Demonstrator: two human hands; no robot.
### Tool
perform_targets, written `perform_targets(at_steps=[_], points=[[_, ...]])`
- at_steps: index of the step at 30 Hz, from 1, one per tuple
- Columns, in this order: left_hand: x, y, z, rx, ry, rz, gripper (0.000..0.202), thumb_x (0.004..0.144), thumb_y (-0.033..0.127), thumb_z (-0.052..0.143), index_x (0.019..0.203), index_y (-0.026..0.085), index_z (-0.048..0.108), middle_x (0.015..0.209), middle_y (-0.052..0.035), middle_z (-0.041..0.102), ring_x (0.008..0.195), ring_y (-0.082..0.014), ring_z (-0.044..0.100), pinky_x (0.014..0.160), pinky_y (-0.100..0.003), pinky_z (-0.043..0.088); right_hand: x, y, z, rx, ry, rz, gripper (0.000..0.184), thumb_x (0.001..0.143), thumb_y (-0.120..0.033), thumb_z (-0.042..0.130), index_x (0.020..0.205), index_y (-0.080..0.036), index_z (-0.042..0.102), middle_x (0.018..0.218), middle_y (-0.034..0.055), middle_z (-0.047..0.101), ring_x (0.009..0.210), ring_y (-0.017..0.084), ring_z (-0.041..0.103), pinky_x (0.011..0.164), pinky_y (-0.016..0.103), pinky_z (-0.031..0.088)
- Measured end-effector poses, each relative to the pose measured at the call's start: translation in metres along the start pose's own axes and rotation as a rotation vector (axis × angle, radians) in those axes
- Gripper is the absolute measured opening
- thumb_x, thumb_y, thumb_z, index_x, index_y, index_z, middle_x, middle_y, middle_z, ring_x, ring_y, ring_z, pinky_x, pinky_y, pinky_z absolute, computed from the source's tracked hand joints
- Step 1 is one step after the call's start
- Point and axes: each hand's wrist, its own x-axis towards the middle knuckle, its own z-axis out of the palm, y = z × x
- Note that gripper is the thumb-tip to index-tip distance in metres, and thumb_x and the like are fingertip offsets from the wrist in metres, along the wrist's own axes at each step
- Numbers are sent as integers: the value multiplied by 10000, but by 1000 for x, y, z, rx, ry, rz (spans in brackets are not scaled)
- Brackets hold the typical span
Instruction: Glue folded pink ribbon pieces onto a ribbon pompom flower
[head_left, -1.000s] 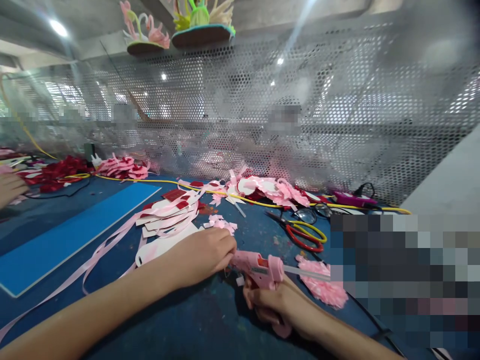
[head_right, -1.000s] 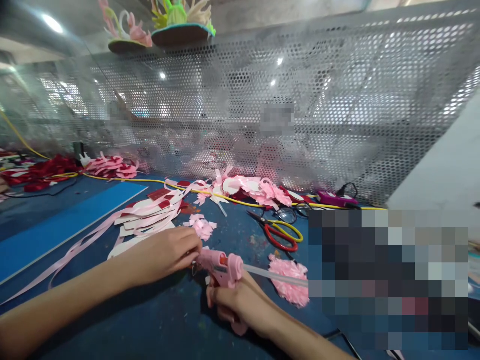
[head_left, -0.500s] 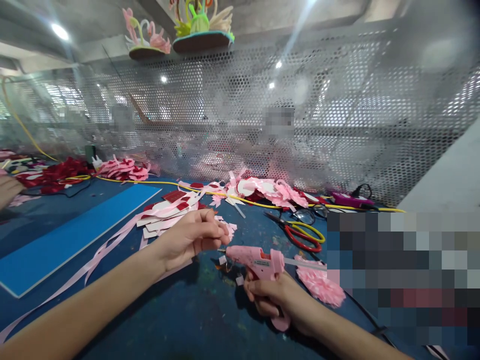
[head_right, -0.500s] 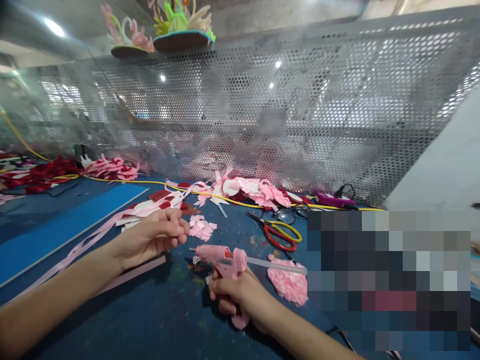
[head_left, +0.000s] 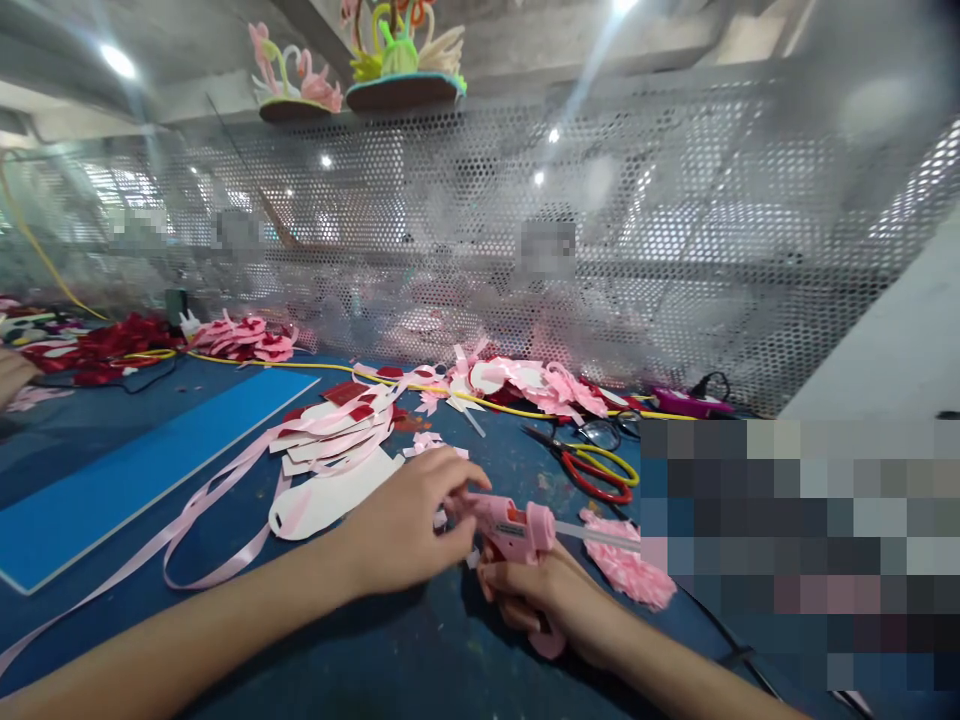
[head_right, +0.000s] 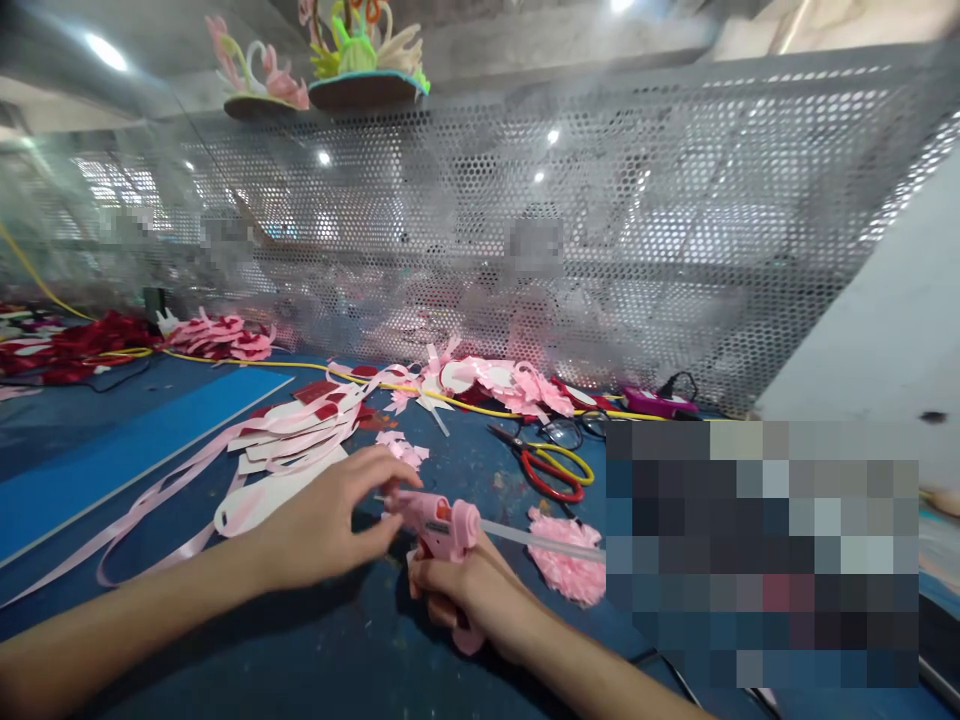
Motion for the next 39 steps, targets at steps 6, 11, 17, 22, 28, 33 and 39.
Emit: perform_targets(at_steps=[6,11,17,22,28,33,39], points=[[-1,-2,13,340,13,259,231,725,200,574,953,165,553,925,-79,597,877,-224,516,801,-370,421,0,1,1,-111,45,11,100,614,-264,510,616,-166,492,483,-76,412,357,25,326,335,161,200],[1,-7,13,313,14,252,197,721,192,577,914,162,556,879,-64,619,820,-196,546,760,-328,446,-1,3,0,-169,31,27,96,630,-267,508,614,-172,503,424,-88,384,331,34,313,298,148,208],[3,-14,9,244,13,262,199,690,154,576,888,171,597,836,-46,661,789,-180,583,748,-300,456,-4,-2,1,-199,-27,27,76,628,-253,490,641,-178,494,477,-86,397,339,31,314,272,136,238],[6,-20,3,189,-31,327,218,673,108,556,863,186,628,799,-21,676,748,-154,590,768,-291,455,-4,-3,1,-204,-71,13,81,645,-255,483,678,-181,479,540,-79,414,348,26,313,266,133,247],[10,-24,-5,108,-67,324,186,689,119,568,839,184,657,762,-16,673,721,-136,589,774,-283,455,-3,0,-1,-232,-86,22,74,684,-252,507,714,-194,472,487,-100,390,320,32,292,255,137,236],[8,-23,-5,94,-77,337,216,677,103,554,863,172,639,821,-31,671,773,-142,592,804,-291,441,-2,-2,0,-280,-78,43,83,679,-243,485,690,-172,526,437,-94,391,311,36,318,254,131,264],[2,-16,6,313,1,348,253,651,238,617,894,177,587,835,-33,639,811,-190,551,961,-413,324,-1,-4,0,-316,-23,49,190,681,-275,459,700,-149,599,403,-85,380,301,37,310,245,126,265]])
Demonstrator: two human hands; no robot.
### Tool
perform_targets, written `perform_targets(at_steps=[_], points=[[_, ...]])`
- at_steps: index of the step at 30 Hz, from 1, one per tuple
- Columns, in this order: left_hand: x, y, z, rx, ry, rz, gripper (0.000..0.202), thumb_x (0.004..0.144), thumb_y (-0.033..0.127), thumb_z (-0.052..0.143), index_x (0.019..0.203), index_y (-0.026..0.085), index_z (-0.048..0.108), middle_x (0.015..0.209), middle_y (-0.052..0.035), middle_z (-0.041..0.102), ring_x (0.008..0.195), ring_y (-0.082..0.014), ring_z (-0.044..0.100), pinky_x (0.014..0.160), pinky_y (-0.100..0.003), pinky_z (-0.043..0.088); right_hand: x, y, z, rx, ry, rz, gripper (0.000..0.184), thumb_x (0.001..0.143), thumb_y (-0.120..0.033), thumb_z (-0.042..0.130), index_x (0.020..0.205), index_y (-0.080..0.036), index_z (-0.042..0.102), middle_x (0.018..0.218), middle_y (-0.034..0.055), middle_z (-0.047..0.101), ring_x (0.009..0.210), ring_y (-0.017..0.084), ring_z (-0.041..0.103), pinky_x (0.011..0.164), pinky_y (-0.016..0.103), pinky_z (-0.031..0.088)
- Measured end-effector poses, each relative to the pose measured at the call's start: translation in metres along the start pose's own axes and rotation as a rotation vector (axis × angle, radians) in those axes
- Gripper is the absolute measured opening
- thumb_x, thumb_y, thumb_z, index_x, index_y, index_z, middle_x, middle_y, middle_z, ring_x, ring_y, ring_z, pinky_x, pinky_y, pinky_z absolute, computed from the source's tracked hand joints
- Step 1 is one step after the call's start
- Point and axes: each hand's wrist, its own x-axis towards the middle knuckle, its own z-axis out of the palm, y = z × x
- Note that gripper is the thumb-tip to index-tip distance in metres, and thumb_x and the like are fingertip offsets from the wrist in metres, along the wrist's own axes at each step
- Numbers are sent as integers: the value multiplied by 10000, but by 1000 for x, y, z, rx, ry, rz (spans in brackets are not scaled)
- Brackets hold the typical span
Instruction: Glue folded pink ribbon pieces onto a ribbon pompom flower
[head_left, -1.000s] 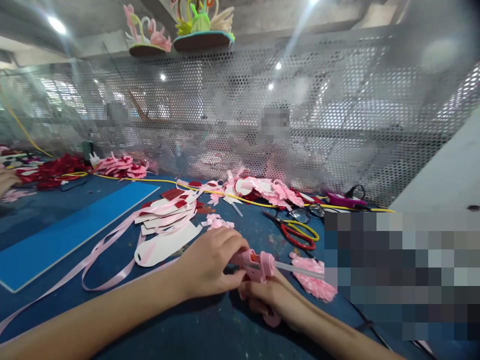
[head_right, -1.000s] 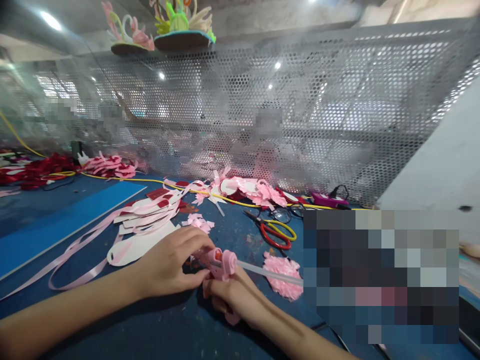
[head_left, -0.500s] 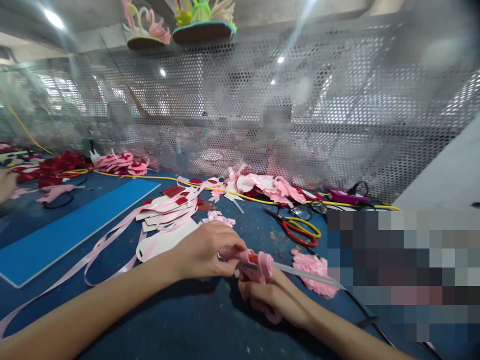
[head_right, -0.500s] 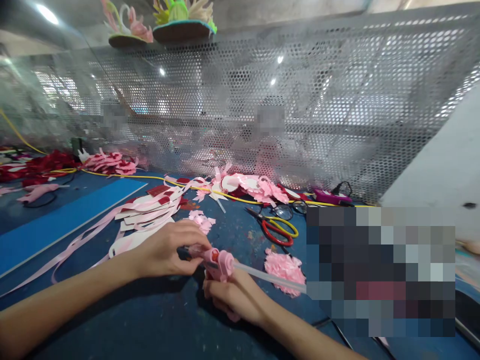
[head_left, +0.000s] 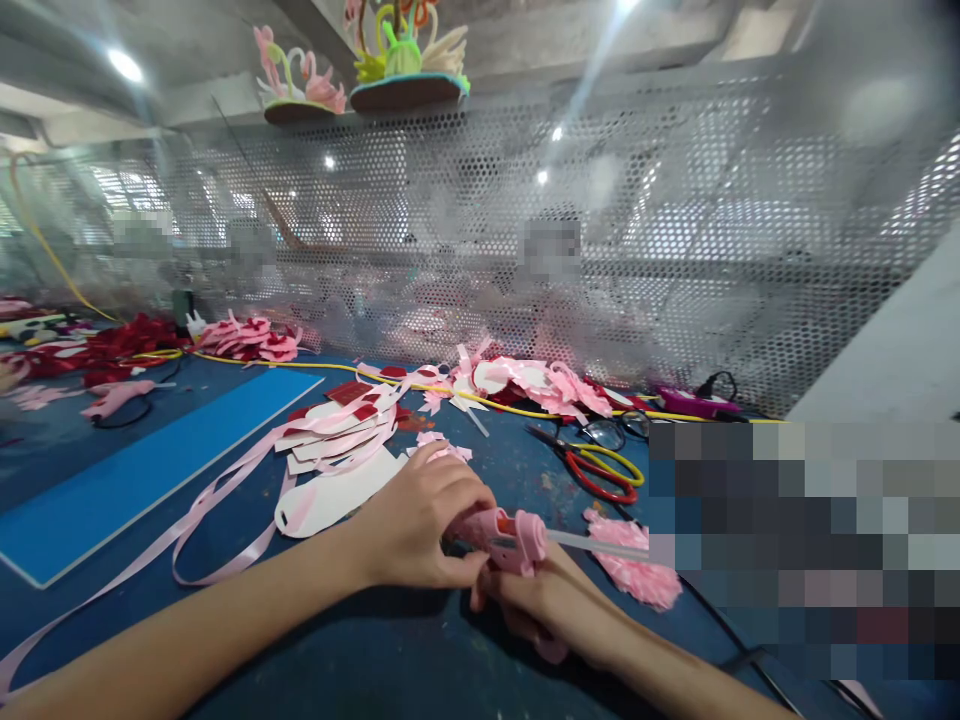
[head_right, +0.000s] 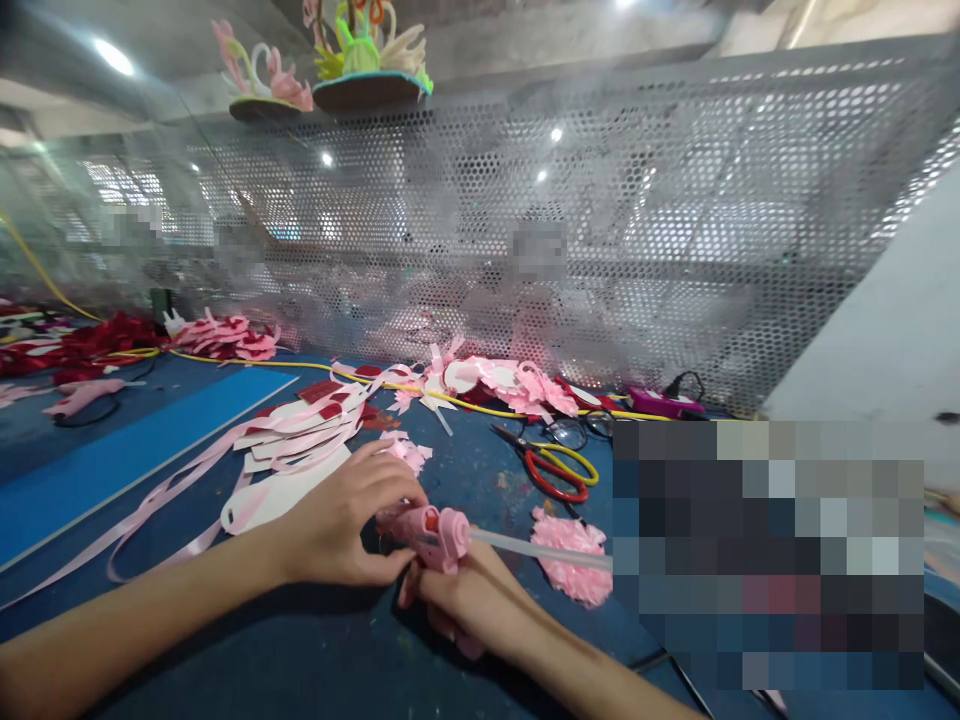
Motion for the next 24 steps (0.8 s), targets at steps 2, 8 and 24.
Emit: perform_targets(at_steps=[2,8,24], points=[[0,0,2,17,8,-4,222,664,228,610,879,179,587,820,-23,641,799,-180,553,969,-408,311,0,0,0,-9,-1,1,188,688,-280,468,694,-146,600,413,-80,388,301,35,316,246,125,271],[0,-6,-1,-71,1,5,159,660,166,614,817,188,615,808,1,674,769,-148,598,931,-365,341,-4,-6,3,74,-59,-103,449,693,-259,505,1136,-189,487,732,-30,596,321,10,348,251,113,289],[-3,-7,4,-99,-16,-9,326,648,190,610,972,180,583,942,-47,649,889,-197,559,956,-400,347,-1,-3,0,159,2,47,115,607,-243,504,651,-157,566,670,-20,612,331,8,360,270,127,242]])
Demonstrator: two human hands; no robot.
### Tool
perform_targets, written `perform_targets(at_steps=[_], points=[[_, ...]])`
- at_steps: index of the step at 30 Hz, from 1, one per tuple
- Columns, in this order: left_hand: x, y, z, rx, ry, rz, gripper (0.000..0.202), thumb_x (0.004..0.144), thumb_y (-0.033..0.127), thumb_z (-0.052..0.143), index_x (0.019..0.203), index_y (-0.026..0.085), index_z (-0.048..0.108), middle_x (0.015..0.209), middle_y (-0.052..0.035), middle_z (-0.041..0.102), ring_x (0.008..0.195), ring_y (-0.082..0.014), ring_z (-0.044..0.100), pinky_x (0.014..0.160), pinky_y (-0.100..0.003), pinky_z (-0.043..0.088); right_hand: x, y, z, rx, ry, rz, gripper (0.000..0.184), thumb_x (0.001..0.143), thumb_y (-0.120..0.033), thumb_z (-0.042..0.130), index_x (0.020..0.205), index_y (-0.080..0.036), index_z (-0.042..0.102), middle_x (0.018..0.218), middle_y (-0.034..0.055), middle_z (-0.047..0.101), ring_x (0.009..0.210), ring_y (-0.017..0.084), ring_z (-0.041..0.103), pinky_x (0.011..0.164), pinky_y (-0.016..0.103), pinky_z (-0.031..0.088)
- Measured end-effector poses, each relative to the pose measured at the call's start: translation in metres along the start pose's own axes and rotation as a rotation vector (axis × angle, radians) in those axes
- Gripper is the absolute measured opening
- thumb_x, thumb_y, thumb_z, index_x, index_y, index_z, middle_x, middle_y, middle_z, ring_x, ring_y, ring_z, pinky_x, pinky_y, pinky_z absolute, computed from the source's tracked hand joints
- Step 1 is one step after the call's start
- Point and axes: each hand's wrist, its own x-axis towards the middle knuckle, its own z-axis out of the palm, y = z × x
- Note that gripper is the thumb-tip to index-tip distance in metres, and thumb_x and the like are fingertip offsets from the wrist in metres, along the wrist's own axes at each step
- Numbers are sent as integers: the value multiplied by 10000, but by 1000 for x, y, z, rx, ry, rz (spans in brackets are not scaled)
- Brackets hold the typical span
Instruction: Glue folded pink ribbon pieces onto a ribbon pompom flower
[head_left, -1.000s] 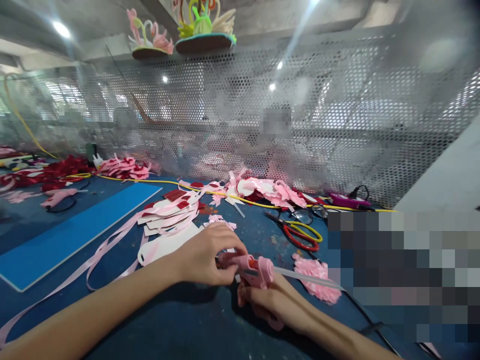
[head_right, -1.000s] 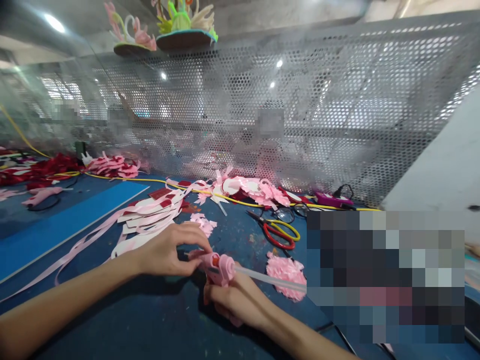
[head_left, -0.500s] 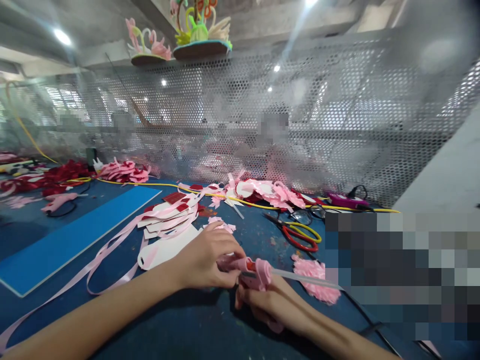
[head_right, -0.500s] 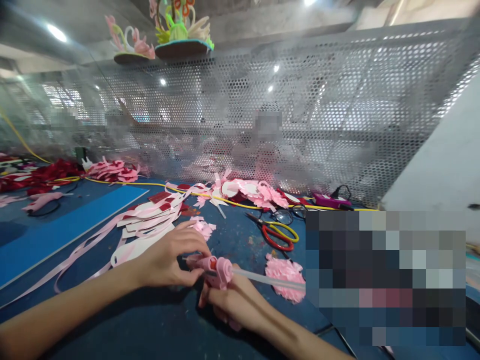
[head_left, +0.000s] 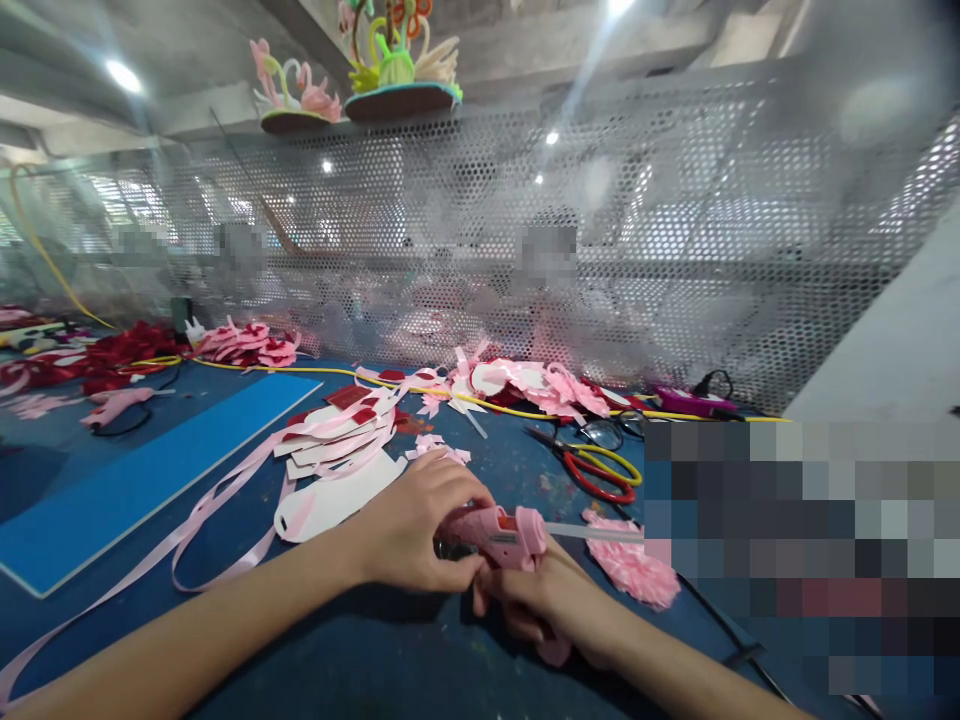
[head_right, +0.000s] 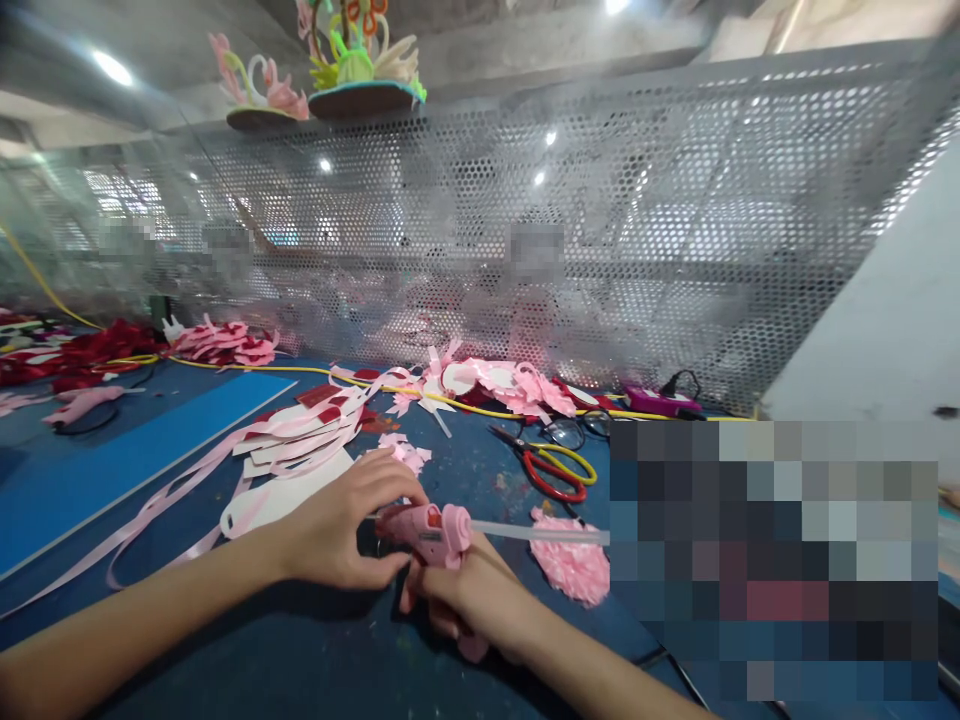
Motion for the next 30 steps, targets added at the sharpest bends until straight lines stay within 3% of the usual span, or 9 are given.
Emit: perform_targets(at_steps=[3,7,11,16,22,30], points=[[-1,-2,6,-22,33,-14,299,667,214,616,961,186,569,938,-44,639,889,-194,548,912,-374,382,0,1,-1,6,-12,5,125,621,-259,517,644,-150,571,630,-20,596,330,13,355,265,131,232],[-1,-8,6,-43,4,35,281,691,174,590,970,202,573,965,-32,651,906,-181,568,966,-384,335,1,3,-1,48,-49,-6,149,624,-238,518,737,-158,571,643,-27,606,330,14,351,265,123,242],[-1,-10,4,-28,-1,51,294,684,142,574,973,202,573,976,-30,654,926,-179,576,1001,-400,295,1,1,0,46,-63,-12,130,641,-246,520,700,-143,574,625,-27,582,322,4,338,254,112,230],[-1,-11,3,-42,-21,66,309,677,113,560,975,191,572,980,-44,649,933,-178,573,966,-373,337,0,-1,-2,39,-81,-21,152,672,-246,519,764,-142,580,660,-21,593,332,12,350,236,106,276],[0,-14,2,-91,-35,57,356,647,76,546,982,195,574,971,-39,646,909,-175,569,907,-351,390,0,2,-6,74,-116,-46,97,672,-226,514,711,-142,542,668,-10,604,341,16,376,236,105,294],[2,-13,0,-179,-49,2,391,633,46,523,985,201,588,983,-29,657,918,-171,578,889,-336,416,0,0,-4,63,-131,-17,282,678,-245,508,941,-152,544,690,-22,595,345,15,362,247,101,283]])
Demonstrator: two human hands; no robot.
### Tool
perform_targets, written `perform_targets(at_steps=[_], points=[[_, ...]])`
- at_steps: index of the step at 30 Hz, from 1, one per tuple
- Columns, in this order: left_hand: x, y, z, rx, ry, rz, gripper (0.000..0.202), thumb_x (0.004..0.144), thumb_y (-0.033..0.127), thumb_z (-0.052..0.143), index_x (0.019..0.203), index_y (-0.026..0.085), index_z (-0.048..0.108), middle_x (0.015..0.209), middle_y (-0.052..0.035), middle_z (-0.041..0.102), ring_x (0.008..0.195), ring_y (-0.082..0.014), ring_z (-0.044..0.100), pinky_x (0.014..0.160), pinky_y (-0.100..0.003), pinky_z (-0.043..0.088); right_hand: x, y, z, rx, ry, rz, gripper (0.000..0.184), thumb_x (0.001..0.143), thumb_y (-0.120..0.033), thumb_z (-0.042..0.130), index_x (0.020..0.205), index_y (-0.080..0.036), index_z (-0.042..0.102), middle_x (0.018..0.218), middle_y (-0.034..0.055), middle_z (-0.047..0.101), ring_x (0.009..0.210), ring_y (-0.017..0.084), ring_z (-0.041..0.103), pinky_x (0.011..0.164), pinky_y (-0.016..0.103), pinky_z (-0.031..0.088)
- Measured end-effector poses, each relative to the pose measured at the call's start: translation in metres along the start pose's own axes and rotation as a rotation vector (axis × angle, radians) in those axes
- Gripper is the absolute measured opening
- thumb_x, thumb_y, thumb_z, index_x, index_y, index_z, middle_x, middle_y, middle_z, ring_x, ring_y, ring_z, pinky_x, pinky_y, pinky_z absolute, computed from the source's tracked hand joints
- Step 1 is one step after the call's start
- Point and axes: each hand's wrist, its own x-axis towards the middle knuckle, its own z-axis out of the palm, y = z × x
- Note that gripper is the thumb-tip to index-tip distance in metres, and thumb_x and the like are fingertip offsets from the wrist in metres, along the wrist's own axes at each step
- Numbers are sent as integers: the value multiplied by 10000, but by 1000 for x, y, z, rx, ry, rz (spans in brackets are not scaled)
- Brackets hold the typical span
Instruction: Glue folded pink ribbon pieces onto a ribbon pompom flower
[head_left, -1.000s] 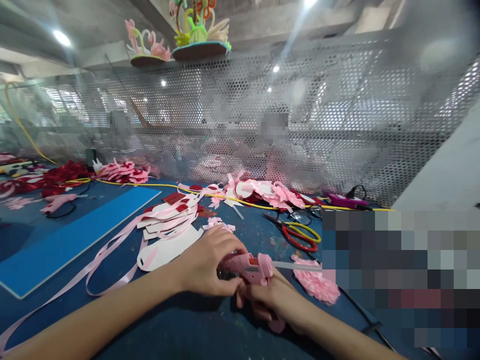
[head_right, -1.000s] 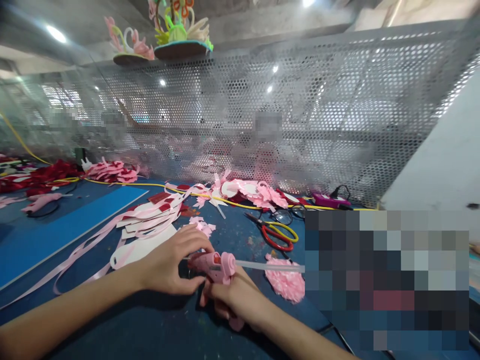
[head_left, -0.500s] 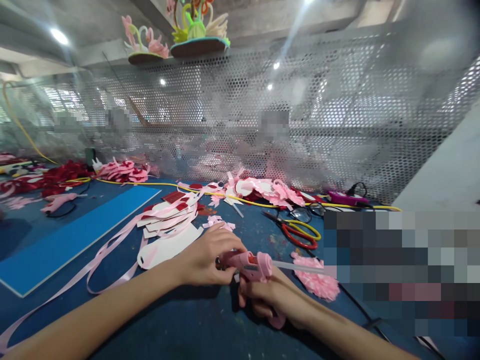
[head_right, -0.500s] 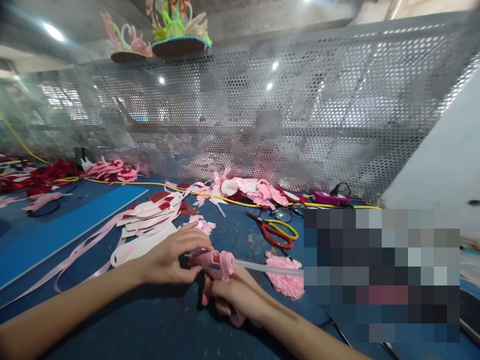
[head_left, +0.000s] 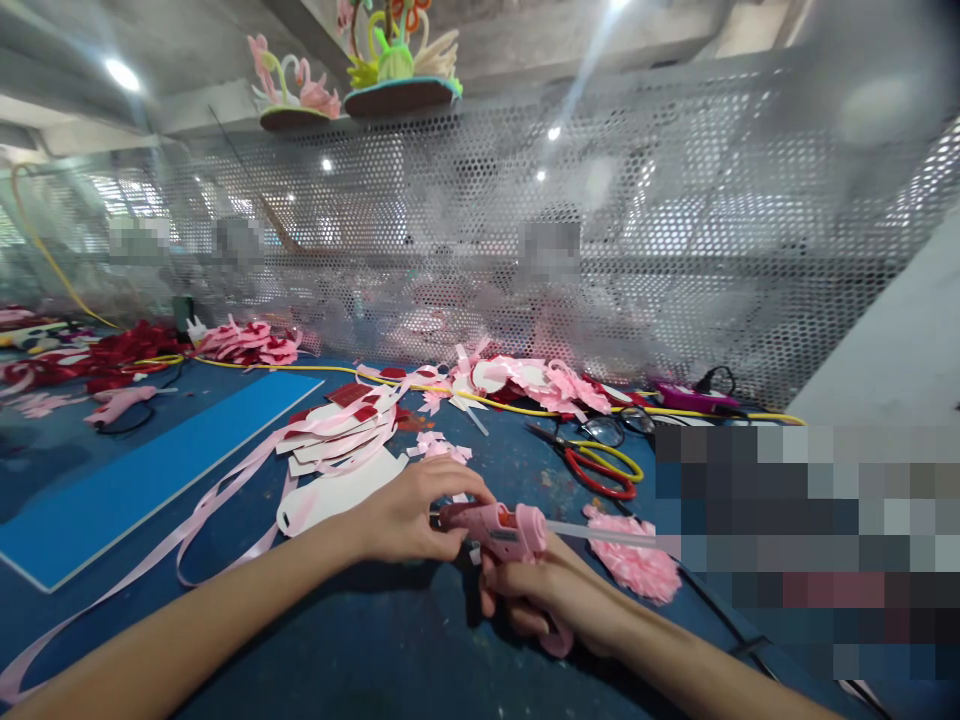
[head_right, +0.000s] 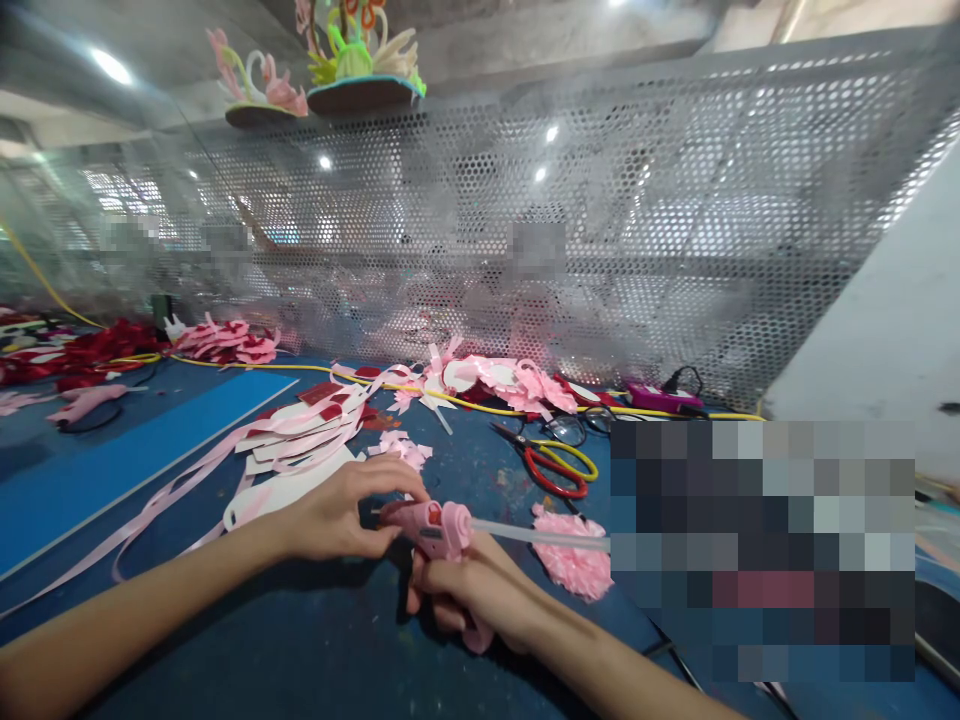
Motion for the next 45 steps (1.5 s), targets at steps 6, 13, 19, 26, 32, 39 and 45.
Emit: perform_targets(at_steps=[6,13,19,26,32,39,45], points=[[1,1,-3,-76,-16,-71,400,618,27,529,974,187,615,975,-34,662,904,-172,584,843,-320,441,2,3,0,-15,17,-21,215,677,-237,500,857,-143,569,674,-16,601,340,11,358,252,99,278],[3,-5,-6,-271,-70,-172,448,582,7,551,976,190,664,973,-22,671,908,-180,595,858,-315,429,1,-1,-1,-4,-8,40,125,627,-258,517,676,-147,547,615,-26,583,317,13,357,230,105,291],[1,-14,-11,-356,-119,-180,455,588,36,598,1003,203,683,981,-25,688,946,-206,599,892,-348,414,1,-2,-2,-12,-31,56,128,598,-246,506,651,-142,560,603,-27,579,314,13,358,232,111,291],[2,-13,-15,-351,-161,-139,473,610,42,606,1044,219,670,1019,-30,686,958,-201,603,890,-349,424,1,-3,-3,-18,-54,75,121,624,-244,508,642,-143,573,490,-61,519,291,14,319,240,108,301],[1,-16,-17,-335,-187,-125,500,627,50,591,1082,252,642,1055,-15,673,971,-195,602,885,-349,432,1,-1,-6,-24,-46,90,147,637,-261,504,637,-144,594,412,-74,462,278,27,318,235,114,274],[3,-2,-22,-104,-193,-96,502,650,76,588,1130,223,604,1101,-59,648,1005,-208,580,913,-374,417,6,5,-8,20,-6,57,169,606,-257,502,601,-124,605,457,-38,514,306,20,329,303,143,259],[3,0,-14,20,-87,-51,405,644,103,588,1034,198,644,1000,-57,672,966,-210,584,910,-387,414,5,1,-6,9,-1,78,188,612,-263,493,596,-125,619,344,-68,417,291,33,304,288,140,221]])
